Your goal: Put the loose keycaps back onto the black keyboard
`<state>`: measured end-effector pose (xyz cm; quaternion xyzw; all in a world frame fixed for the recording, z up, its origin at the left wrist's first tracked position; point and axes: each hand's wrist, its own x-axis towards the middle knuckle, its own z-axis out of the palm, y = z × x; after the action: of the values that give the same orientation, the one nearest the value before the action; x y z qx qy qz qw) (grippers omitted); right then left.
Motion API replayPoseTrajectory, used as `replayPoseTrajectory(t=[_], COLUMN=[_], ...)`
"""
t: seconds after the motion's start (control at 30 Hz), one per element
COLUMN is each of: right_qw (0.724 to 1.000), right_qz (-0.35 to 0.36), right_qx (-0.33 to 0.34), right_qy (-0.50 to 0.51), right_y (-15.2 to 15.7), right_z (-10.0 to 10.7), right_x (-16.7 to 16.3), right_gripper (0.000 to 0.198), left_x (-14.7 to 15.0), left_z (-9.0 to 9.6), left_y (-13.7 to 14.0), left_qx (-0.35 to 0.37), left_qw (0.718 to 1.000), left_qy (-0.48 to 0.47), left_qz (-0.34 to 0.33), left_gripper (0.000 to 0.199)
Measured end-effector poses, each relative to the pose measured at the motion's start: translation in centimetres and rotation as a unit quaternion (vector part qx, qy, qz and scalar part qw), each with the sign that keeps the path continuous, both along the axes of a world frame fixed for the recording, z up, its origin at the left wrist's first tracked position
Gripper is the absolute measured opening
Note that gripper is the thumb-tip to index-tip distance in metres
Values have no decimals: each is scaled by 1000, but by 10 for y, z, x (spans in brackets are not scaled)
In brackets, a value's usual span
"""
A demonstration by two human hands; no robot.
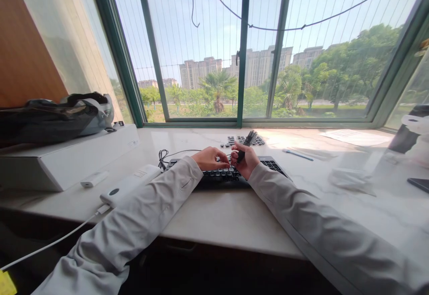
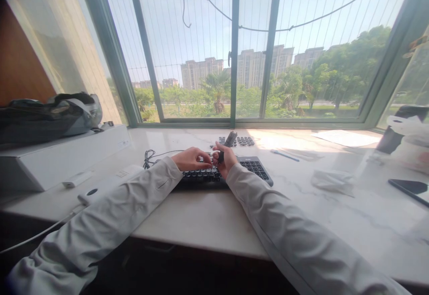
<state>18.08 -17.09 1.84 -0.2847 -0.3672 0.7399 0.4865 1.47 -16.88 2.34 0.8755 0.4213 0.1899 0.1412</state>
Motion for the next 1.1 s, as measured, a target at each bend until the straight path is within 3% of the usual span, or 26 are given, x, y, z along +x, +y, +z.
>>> replayPoseTrajectory(t=[0.57, 0.7, 0.93, 1.1], right_qw=[1000, 999, 997, 993], right_qz=[12, -5, -13, -16], right_qx=[-23, -16, 71, 111], right_qy=[-3, -52, 1, 42], right_y=[-4, -6, -3, -3], right_z=[-3, -4, -19, -25], right_x=[-4, -8, -15, -15], right_gripper=[27, 25, 35, 41], left_x=[-6, -8, -9, -9], left_z=[9, 9, 9, 8], left_y=[-2, -1, 0, 0], left_qx=[-111, -116, -113, -128], left_qw=[993, 992, 992, 986], left_qy=[21, 28, 30, 26], left_qz=[-33, -41, -52, -103], left_gripper=[34, 33, 33, 28])
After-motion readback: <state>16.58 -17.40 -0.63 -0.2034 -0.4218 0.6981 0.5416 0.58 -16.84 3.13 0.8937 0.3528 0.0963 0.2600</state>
